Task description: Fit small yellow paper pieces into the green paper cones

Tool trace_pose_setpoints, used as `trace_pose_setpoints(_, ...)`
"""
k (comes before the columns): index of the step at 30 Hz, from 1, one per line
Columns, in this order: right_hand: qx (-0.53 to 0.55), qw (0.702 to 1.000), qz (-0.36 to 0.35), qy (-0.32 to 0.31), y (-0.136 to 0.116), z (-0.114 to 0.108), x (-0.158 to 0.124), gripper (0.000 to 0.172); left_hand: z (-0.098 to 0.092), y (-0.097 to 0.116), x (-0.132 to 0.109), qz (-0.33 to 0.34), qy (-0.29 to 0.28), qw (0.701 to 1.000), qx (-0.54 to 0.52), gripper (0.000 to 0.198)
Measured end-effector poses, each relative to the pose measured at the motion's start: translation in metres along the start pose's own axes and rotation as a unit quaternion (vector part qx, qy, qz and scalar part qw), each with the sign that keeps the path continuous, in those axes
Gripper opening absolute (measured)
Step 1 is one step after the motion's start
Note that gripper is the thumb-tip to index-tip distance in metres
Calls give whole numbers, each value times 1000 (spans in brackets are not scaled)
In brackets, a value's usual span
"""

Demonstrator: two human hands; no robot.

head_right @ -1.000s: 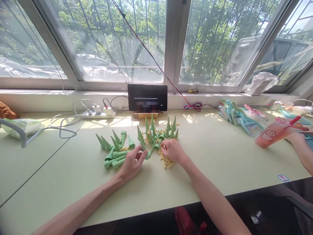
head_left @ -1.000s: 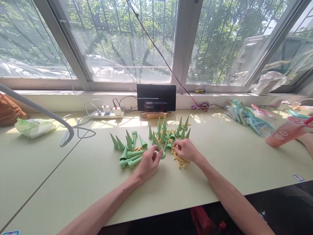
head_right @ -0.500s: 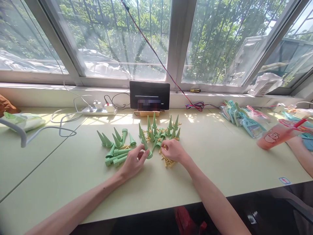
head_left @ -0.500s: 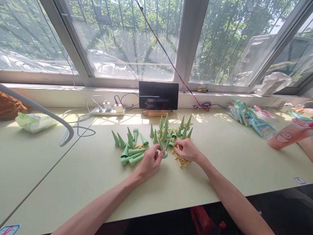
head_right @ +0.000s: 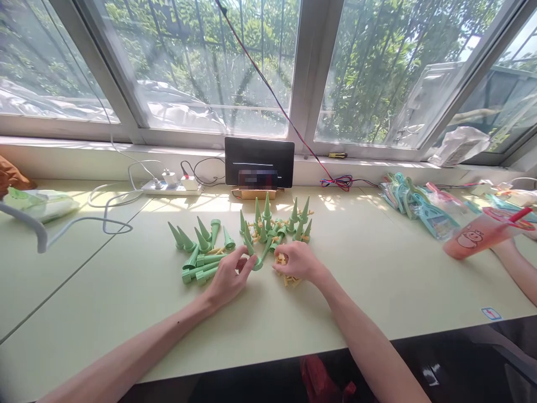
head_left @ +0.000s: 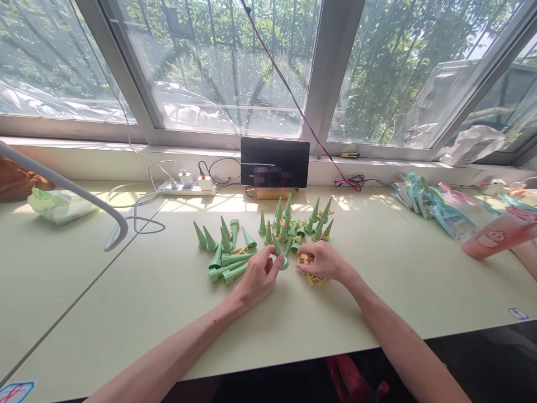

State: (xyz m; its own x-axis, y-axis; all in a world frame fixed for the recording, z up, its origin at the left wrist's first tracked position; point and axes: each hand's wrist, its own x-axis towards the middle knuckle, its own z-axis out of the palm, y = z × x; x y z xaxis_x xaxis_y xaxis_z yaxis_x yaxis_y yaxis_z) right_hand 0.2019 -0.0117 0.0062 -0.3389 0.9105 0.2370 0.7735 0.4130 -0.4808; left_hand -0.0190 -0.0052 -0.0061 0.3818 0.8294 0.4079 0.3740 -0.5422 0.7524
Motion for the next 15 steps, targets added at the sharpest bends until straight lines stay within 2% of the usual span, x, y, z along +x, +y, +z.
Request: trace_pose_setpoints(15,-12,1000,9,-22,-2,-5,0,11,0,1,0,-9,-6,1000,-10,26)
